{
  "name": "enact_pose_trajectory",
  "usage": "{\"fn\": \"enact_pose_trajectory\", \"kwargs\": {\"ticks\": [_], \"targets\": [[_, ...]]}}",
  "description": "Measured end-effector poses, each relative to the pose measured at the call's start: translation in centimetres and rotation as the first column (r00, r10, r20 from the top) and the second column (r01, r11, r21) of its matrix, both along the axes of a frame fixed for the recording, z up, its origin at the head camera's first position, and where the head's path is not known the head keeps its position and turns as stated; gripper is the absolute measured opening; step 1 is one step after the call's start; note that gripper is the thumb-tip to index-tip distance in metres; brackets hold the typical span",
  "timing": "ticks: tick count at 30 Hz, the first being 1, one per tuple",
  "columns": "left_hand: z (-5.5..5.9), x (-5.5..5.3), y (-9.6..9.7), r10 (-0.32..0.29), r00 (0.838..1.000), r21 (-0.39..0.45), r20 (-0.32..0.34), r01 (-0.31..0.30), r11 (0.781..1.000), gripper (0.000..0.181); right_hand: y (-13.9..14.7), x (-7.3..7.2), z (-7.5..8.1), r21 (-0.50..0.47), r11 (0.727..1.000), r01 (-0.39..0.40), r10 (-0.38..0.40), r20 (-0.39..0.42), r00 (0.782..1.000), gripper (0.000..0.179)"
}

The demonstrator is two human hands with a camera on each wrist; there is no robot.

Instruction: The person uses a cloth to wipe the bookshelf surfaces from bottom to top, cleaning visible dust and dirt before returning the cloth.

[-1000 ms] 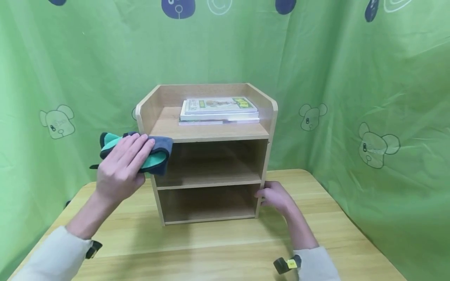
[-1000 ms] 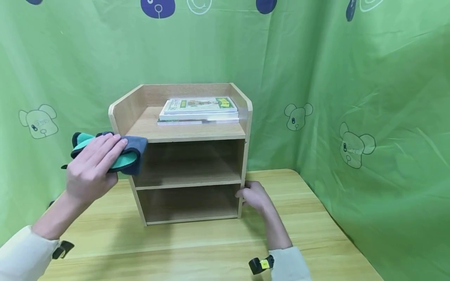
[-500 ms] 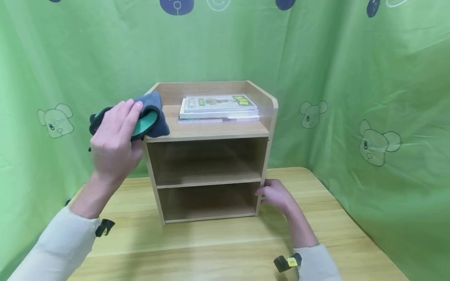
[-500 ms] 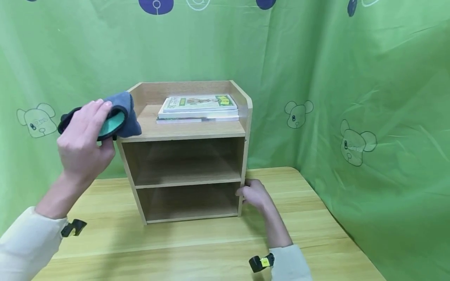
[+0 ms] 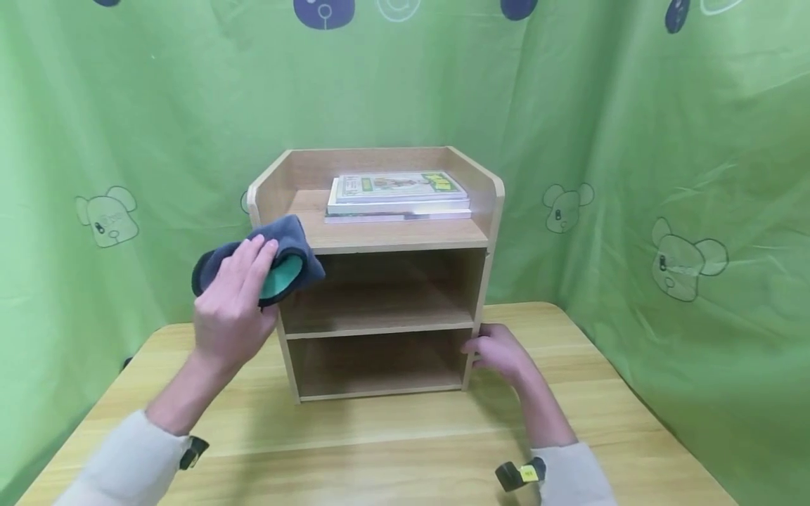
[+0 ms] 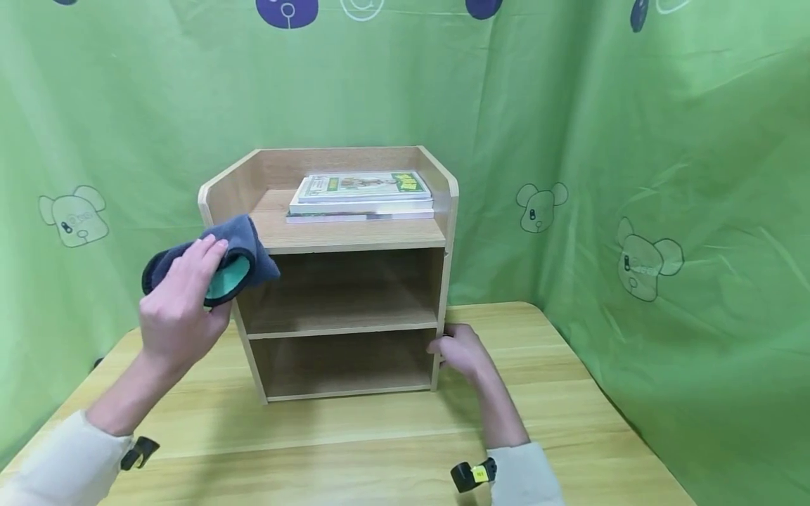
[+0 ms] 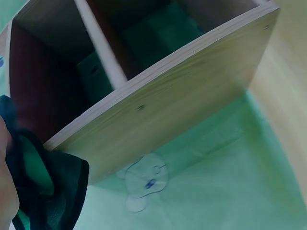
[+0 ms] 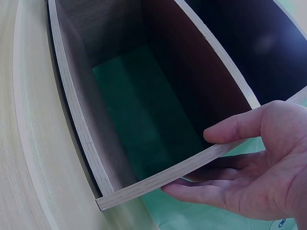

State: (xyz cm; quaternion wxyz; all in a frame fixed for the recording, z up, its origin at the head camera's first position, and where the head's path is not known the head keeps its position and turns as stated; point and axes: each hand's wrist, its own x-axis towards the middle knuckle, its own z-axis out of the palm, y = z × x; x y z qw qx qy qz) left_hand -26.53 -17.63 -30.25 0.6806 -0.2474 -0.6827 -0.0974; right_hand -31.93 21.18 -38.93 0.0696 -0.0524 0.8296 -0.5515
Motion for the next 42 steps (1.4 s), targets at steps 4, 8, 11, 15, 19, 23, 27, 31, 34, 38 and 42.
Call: {"fn": "enact_pose_trajectory", "kwargs": {"ticks": [4,8,11,15,19,23,27,31,34,38,42], "targets": [[-2.4,0.0,0.0,-0.019,1.0,-0.042,-0.012,0.018,0.999,0.047,0.1,0.1,0.0,0.001,1.0,0.008,-0.008,0.005,1.0,0.05],[-5.3,0.2,-0.2,-0.003,1.0,-0.118,0.006,0.003,0.993,0.05,0.0,0.2,0.0,0.0,1.0,0.001,-0.001,0.003,1.0,0.052],[-7.5,0.6,-0.4,0.012,0.998,-0.18,0.062,0.0,0.984,0.052,0.0,0.0,-0.1,-0.002,1.0,0.004,-0.004,0.004,1.0,0.053],[-9.8,1.2,-0.8,-0.008,0.989,-0.202,0.15,0.038,0.979,0.05,0.0,-0.2,0.0,-0.004,1.0,0.011,-0.011,0.01,1.0,0.053],[-11.3,1.5,-1.0,-0.031,0.979,-0.205,0.203,0.073,0.976,0.05,0.1,-0.1,-0.1,-0.001,1.0,0.015,-0.015,0.012,1.0,0.053],[-12.3,1.9,-1.0,-0.046,0.975,-0.211,0.217,0.093,0.973,0.051,0.1,-0.1,-0.3,0.009,1.0,0.016,-0.016,0.018,1.0,0.053],[-12.5,1.9,-1.1,-0.05,0.974,-0.214,0.221,0.098,0.972,0.054,0.1,-0.1,-0.5,0.002,1.0,0.016,-0.016,0.018,1.0,0.052],[-13.0,1.9,-1.2,-0.029,0.973,-0.268,0.231,0.092,0.959,0.048,0.2,-0.1,-0.5,0.008,1.0,0.023,-0.023,0.011,1.0,0.053],[-14.1,2.1,-1.4,0.018,0.959,-0.36,0.283,0.089,0.929,0.044,0.2,-0.1,-0.5,0.012,1.0,0.023,-0.024,0.012,1.0,0.054],[-16.0,2.6,-1.3,0.135,0.879,-0.452,0.458,0.1,0.886,0.036,0.3,-0.1,-0.5,0.007,1.0,0.013,-0.013,0.016,1.0,0.058],[-16.6,2.8,-0.4,0.22,0.715,-0.393,0.664,0.084,0.916,0.058,0.3,0.0,-0.3,0.007,1.0,0.009,-0.009,0.014,1.0,0.061]]}}
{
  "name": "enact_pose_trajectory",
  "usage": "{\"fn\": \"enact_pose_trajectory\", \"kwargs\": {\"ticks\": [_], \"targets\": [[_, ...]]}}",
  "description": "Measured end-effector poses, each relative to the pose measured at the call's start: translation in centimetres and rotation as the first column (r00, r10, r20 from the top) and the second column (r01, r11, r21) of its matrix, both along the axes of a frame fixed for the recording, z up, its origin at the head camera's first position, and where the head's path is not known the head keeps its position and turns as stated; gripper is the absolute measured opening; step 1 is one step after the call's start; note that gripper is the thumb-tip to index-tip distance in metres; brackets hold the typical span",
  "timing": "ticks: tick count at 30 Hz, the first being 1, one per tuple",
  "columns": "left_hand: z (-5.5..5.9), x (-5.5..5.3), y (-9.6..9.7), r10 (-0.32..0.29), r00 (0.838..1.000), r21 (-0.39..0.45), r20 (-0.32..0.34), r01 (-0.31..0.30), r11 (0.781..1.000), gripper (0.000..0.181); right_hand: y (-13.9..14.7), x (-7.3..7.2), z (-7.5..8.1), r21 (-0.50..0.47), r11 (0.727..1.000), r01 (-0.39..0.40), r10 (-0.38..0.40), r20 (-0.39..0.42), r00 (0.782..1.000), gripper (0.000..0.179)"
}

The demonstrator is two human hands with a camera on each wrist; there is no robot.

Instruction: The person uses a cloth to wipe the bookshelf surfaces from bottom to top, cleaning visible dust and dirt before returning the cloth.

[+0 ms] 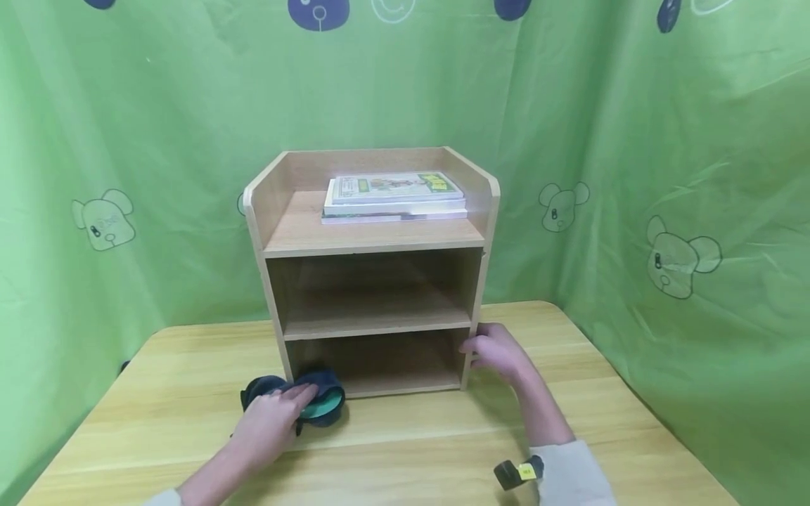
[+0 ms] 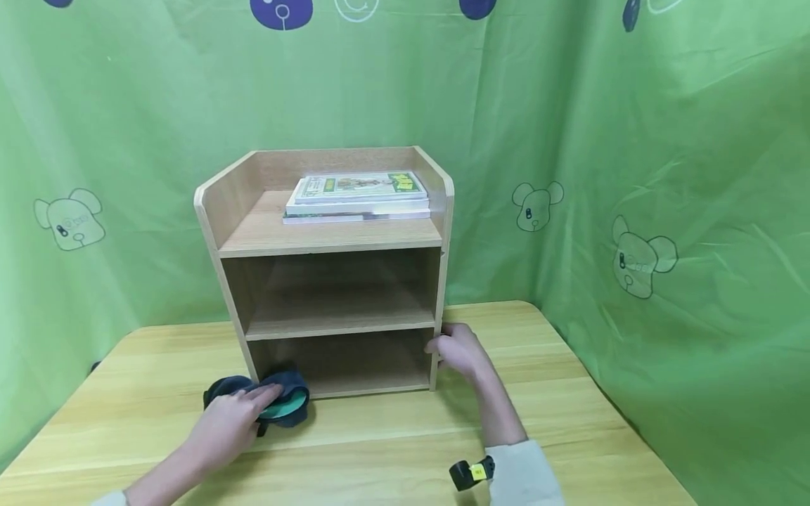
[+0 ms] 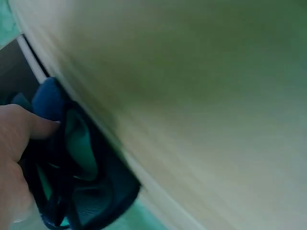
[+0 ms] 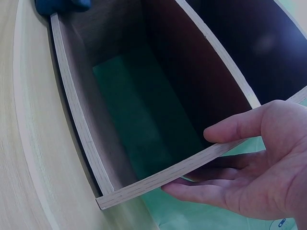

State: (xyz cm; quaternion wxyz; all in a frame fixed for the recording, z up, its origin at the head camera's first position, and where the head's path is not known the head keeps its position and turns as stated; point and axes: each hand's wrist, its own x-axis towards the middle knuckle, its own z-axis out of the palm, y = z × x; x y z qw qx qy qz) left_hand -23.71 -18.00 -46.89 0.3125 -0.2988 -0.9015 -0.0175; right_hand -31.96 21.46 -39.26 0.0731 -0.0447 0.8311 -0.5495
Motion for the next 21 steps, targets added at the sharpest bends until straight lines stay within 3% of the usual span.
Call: {"fn": "enact_pose_trajectory", "kwargs": {"ticks": [2,6,9,12,16,18,21], "targets": [[0.2,0.0,0.6,0.068,0.992,0.054,0.106,-0.074,0.996,0.058,0.0,0.0,0.1,0.004,1.0,0.004,-0.004,0.0,1.0,0.062],[0.9,0.0,1.5,0.138,0.951,0.139,0.278,-0.182,0.973,0.058,0.1,0.1,0.2,0.011,1.0,0.002,-0.002,0.005,1.0,0.064],[1.3,0.1,1.8,0.14,0.927,0.181,0.347,-0.212,0.96,0.058,0.1,0.1,0.2,0.006,1.0,0.003,-0.003,0.008,1.0,0.065],[1.6,-0.1,1.8,0.133,0.917,0.193,0.376,-0.218,0.957,0.057,0.2,0.1,0.1,0.003,1.0,0.008,-0.008,0.005,1.0,0.064],[1.7,-0.2,1.2,0.123,0.925,0.139,0.359,-0.184,0.973,0.055,0.2,0.1,0.1,0.004,1.0,0.013,-0.013,0.006,1.0,0.062],[1.6,-0.1,0.8,0.104,0.944,0.08,0.314,-0.135,0.988,0.055,0.2,0.2,0.2,0.002,1.0,0.014,-0.014,0.008,1.0,0.063],[1.6,0.0,0.0,0.041,0.983,-0.02,0.181,-0.038,0.999,0.056,0.1,0.2,0.2,0.011,1.0,0.009,-0.009,0.006,1.0,0.063]]}}
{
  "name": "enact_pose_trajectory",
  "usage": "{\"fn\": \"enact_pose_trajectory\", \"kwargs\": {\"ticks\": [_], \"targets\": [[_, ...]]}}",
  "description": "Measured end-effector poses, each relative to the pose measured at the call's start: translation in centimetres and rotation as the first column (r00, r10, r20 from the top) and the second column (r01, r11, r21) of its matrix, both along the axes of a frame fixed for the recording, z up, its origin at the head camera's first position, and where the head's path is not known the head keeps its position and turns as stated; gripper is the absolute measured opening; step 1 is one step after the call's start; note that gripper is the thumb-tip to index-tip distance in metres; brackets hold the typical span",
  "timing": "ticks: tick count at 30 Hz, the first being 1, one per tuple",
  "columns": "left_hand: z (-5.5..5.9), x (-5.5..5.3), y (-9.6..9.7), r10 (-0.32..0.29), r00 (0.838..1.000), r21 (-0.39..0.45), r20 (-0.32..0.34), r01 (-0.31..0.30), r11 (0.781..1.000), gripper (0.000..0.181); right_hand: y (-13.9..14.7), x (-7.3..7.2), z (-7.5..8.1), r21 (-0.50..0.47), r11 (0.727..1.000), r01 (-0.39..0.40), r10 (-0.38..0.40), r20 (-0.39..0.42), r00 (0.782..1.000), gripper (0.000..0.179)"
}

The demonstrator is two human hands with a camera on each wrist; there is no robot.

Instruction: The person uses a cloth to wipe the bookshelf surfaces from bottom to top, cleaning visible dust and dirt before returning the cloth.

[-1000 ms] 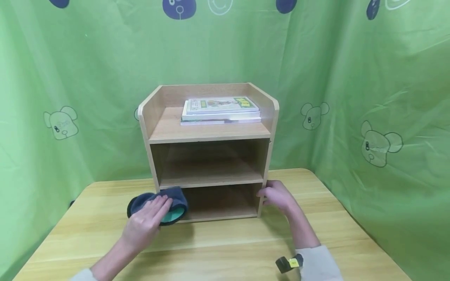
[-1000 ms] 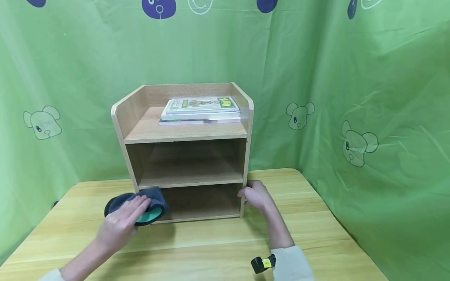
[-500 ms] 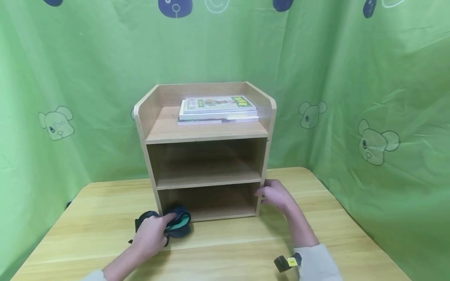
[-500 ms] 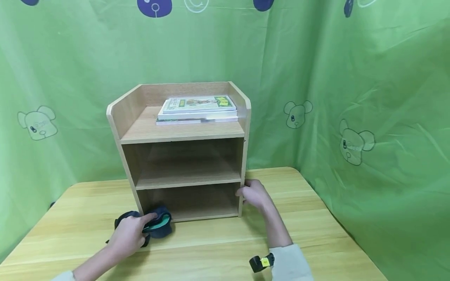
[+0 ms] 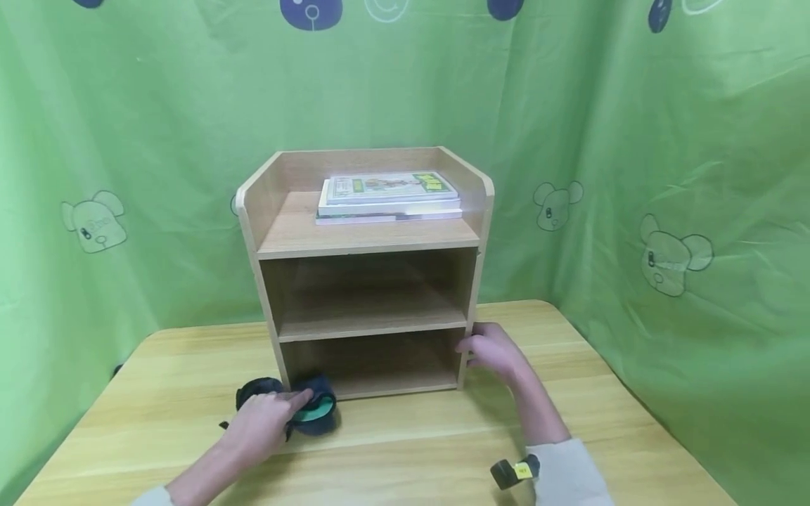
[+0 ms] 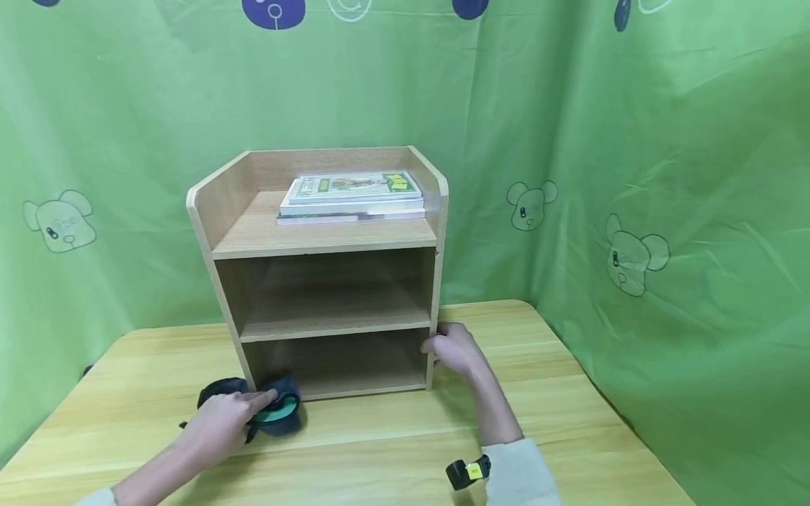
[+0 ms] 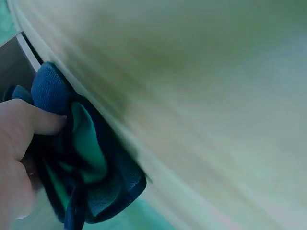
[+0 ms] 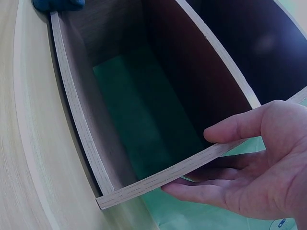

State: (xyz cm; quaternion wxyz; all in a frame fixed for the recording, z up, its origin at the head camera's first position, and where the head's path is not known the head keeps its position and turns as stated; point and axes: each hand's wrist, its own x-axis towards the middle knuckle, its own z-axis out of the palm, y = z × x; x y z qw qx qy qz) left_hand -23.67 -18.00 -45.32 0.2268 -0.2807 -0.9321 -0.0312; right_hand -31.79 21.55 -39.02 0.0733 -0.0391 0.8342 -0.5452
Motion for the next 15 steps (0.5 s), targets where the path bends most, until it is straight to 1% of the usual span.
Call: {"fn": "enact_pose_trajectory", "kwargs": {"ticks": [1,2,3,4,5,7,9,10,13,14,15], "targets": [[0.1,0.0,-0.2,-0.038,0.998,-0.029,-0.056,0.037,0.999,0.056,-0.1,0.0,0.0,0.001,1.0,0.0,0.0,-0.002,1.0,0.063],[0.2,-0.1,-0.5,-0.076,0.99,-0.058,-0.117,0.069,0.996,0.056,-0.1,0.0,0.0,0.0,1.0,0.002,-0.002,-0.004,1.0,0.063],[0.4,-0.2,-0.7,-0.113,0.978,-0.079,-0.178,0.1,0.992,0.056,-0.1,-0.1,0.0,0.001,1.0,0.005,-0.005,-0.006,1.0,0.062],[0.6,-0.3,-0.8,-0.147,0.96,-0.095,-0.237,0.128,0.987,0.056,-0.1,-0.1,0.0,-0.001,1.0,0.007,-0.007,-0.006,1.0,0.061],[0.9,-0.4,-1.0,-0.179,0.938,-0.104,-0.296,0.154,0.983,0.055,-0.2,-0.1,0.0,0.002,1.0,0.005,-0.005,-0.009,1.0,0.061],[1.5,-0.6,-1.3,-0.227,0.887,-0.109,-0.402,0.2,0.974,0.05,-0.2,-0.1,0.0,-0.002,1.0,0.009,-0.009,-0.008,1.0,0.06],[2.4,-0.8,-1.5,-0.253,0.833,-0.095,-0.493,0.238,0.967,0.045,-0.2,-0.1,0.0,-0.006,1.0,0.007,-0.007,-0.009,1.0,0.059],[3.0,-0.9,-1.6,-0.256,0.811,-0.085,-0.526,0.249,0.965,0.043,-0.2,-0.1,-0.1,-0.007,1.0,0.006,-0.006,-0.009,1.0,0.059],[5.0,-1.2,-1.8,-0.257,0.749,-0.05,-0.611,0.288,0.956,0.039,-0.2,-0.1,-0.1,-0.012,1.0,0.007,-0.007,-0.013,1.0,0.058],[5.7,-1.3,-1.8,-0.255,0.734,-0.045,-0.63,0.293,0.955,0.038,-0.2,-0.1,-0.1,-0.013,1.0,0.007,-0.007,-0.011,1.0,0.058],[6.3,-1.3,-1.9,-0.251,0.724,-0.044,-0.643,0.292,0.955,0.038,-0.2,-0.1,-0.1,-0.012,1.0,0.006,-0.006,-0.009,1.0,0.058]]}}
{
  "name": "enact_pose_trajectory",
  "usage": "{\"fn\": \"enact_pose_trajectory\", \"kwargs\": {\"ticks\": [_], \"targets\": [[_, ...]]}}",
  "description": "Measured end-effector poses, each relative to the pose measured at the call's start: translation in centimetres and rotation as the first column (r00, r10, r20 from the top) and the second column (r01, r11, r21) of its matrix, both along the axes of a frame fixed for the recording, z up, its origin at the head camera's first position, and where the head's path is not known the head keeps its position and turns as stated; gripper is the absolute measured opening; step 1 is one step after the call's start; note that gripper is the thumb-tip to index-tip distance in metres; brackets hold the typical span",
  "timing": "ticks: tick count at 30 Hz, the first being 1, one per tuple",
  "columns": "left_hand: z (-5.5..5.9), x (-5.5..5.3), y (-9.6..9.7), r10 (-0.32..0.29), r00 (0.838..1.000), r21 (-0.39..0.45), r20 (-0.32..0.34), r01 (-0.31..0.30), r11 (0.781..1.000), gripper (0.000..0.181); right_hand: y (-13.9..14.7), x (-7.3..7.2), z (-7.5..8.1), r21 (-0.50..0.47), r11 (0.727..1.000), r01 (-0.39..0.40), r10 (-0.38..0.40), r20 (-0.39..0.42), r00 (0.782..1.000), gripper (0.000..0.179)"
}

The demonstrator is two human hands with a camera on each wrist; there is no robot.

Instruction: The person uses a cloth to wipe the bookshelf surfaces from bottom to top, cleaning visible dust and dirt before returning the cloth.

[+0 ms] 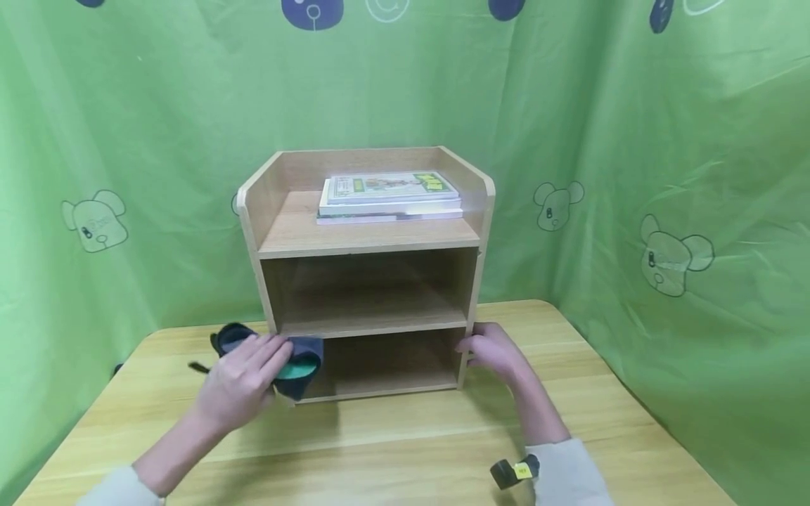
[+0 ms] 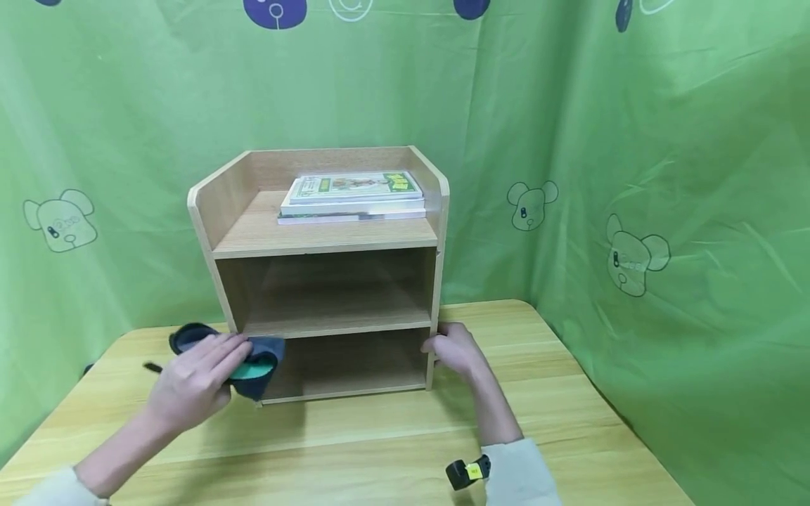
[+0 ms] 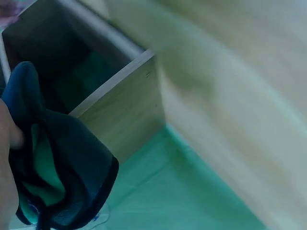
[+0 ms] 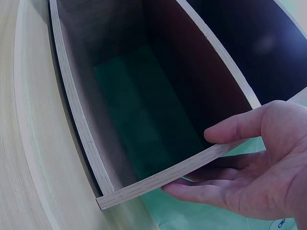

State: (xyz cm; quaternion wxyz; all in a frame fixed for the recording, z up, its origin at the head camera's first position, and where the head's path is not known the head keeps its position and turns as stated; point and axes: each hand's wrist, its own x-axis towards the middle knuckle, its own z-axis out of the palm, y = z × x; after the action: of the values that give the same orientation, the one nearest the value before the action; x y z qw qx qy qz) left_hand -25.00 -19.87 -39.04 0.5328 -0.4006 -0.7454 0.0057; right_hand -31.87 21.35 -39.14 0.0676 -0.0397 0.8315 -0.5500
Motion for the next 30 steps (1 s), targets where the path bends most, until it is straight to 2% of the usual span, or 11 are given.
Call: {"fn": "enact_pose_trajectory", "kwargs": {"ticks": [5,9,12,14,16,17,19,20,23,27,30], "targets": [[2.9,-0.2,-0.1,-0.041,0.997,0.068,-0.067,0.046,0.997,0.037,-0.1,0.0,0.0,0.01,1.0,-0.006,0.006,0.006,1.0,0.06],[6.7,-0.1,0.2,-0.051,0.99,0.174,-0.129,0.073,0.982,0.038,-0.1,0.0,0.0,0.01,1.0,-0.003,0.003,0.002,1.0,0.059],[9.7,0.1,0.8,-0.049,0.979,0.276,-0.199,0.104,0.956,0.034,-0.1,0.0,0.1,0.01,1.0,0.006,-0.006,0.006,1.0,0.057],[11.4,0.3,1.3,-0.037,0.969,0.345,-0.245,0.123,0.93,0.032,0.0,0.1,0.0,0.016,1.0,0.004,-0.004,0.008,1.0,0.057],[12.6,0.4,1.8,-0.025,0.961,0.398,-0.275,0.138,0.907,0.033,-0.1,0.1,0.0,0.017,1.0,0.005,-0.005,0.008,1.0,0.056],[13.0,0.4,2.0,-0.016,0.96,0.411,-0.278,0.134,0.902,0.034,-0.1,0.1,0.0,0.015,1.0,0.006,-0.007,0.007,1.0,0.056],[13.1,0.1,2.3,0.004,0.967,0.411,-0.254,0.104,0.906,0.036,-0.1,0.0,0.0,0.015,1.0,0.008,-0.008,0.003,1.0,0.055],[12.8,-0.1,2.4,0.015,0.972,0.395,-0.233,0.081,0.915,0.037,-0.1,0.0,0.0,0.016,1.0,0.01,-0.01,0.001,1.0,0.054],[11.4,-1.1,2.7,0.05,0.984,0.346,-0.173,0.013,0.938,0.042,-0.1,0.0,0.0,0.019,1.0,0.01,-0.01,0.0,1.0,0.054],[9.4,-2.1,2.8,0.089,0.987,0.336,-0.135,-0.039,0.941,0.053,-0.1,0.0,0.0,0.031,1.0,0.0,0.0,0.001,1.0,0.057],[8.6,-2.7,2.9,0.118,0.985,0.34,-0.125,-0.069,0.938,0.062,-0.1,0.0,0.0,0.03,1.0,0.004,-0.004,0.001,1.0,0.058]]}}
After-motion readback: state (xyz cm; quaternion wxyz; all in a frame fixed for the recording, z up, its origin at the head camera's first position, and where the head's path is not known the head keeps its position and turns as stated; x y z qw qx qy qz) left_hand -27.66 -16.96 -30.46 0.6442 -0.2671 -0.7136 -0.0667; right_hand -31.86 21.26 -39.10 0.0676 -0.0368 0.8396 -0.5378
